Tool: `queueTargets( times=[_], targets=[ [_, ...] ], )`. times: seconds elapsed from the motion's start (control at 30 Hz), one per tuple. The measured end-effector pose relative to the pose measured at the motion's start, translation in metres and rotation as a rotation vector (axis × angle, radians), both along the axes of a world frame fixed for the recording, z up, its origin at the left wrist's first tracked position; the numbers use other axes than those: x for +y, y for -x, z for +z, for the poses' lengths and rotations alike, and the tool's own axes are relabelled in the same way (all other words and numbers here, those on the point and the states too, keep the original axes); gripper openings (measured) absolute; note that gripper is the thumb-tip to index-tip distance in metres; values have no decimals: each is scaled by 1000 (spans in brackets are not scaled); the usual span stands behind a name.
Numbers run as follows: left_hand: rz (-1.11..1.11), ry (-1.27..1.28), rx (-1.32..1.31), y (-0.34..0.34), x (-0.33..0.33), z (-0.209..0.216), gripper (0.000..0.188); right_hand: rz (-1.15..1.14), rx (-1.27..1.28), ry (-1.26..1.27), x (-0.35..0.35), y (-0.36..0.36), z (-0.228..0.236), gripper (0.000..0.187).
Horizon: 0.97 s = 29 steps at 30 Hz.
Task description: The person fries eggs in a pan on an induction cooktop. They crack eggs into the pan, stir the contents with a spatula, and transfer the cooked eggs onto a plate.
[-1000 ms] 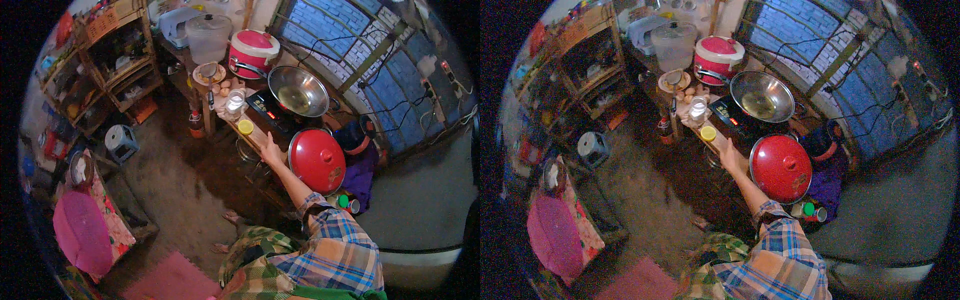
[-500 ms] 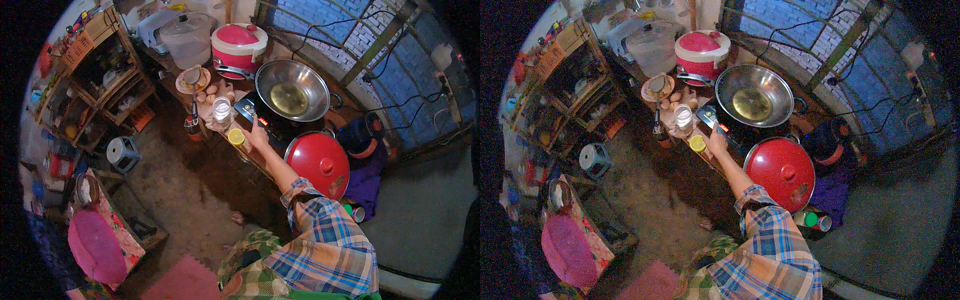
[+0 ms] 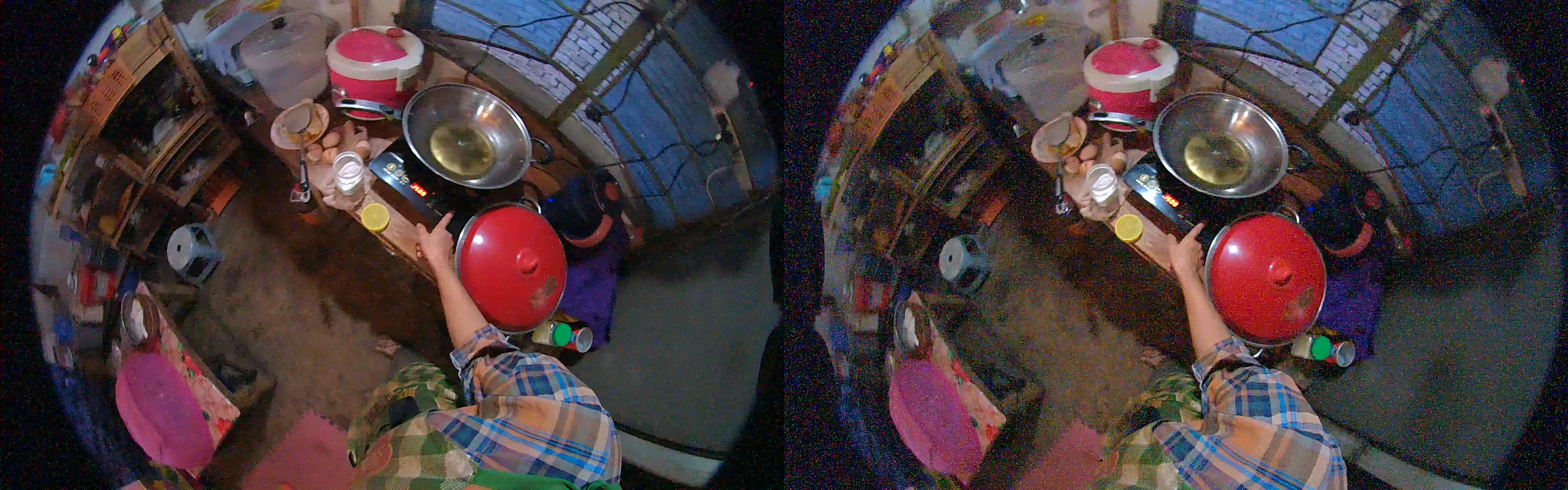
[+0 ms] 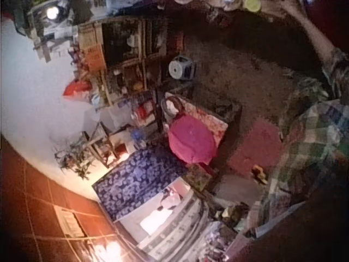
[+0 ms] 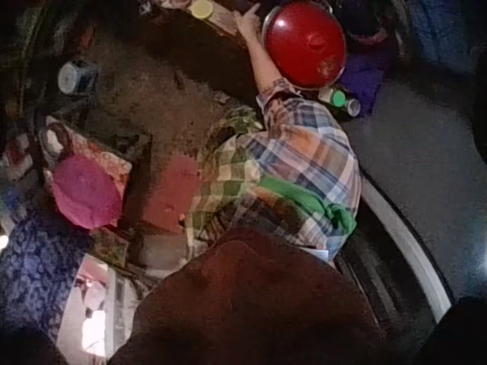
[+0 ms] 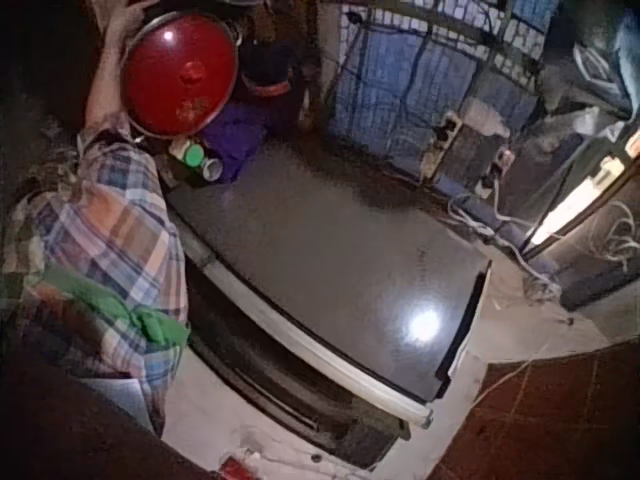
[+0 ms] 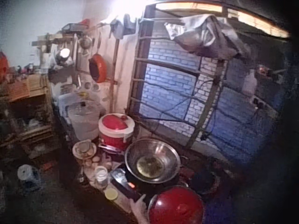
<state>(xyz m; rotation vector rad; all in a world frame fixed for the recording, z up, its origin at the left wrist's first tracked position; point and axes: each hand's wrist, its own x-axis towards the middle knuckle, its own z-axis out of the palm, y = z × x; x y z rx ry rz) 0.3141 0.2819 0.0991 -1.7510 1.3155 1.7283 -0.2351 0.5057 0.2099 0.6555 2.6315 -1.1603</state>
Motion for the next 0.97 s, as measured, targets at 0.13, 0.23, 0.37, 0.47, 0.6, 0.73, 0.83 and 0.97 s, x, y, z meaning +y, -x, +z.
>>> queueTargets(
  times=[0.13, 0.23, 0.37, 0.47, 0.6, 0.73, 0.83, 0.97],
  targets=[
    [163, -7, 16, -63, 31, 6, 46, 81, 90, -177, -22, -16, 24, 80],
    [267, 4, 14, -115, 59, -1, 46, 100, 146, 263, -68, -63, 59, 72],
    [460, 14, 4, -179, 109, -16, 45, 611, 167, 481, -117, -151, -23, 45],
    [688, -4, 20, -205, 158, -39, 45, 1198, -216, 576, -178, -264, -57, 36],
    [986, -51, 32, -251, 204, -62, 45, 2151, -149, 203, -243, -401, -95, 37],
    [1253, -72, 96, -306, 188, -89, 45, 2530, -122, -56, -325, -518, -87, 42],
    [1435, -43, 169, -350, 155, -115, 44, 2702, -2, -147, -391, -575, -105, 45],
    [1708, -70, 274, -434, 80, -143, 42, 2633, -372, -266, -476, -669, -74, 52]
  ],
)
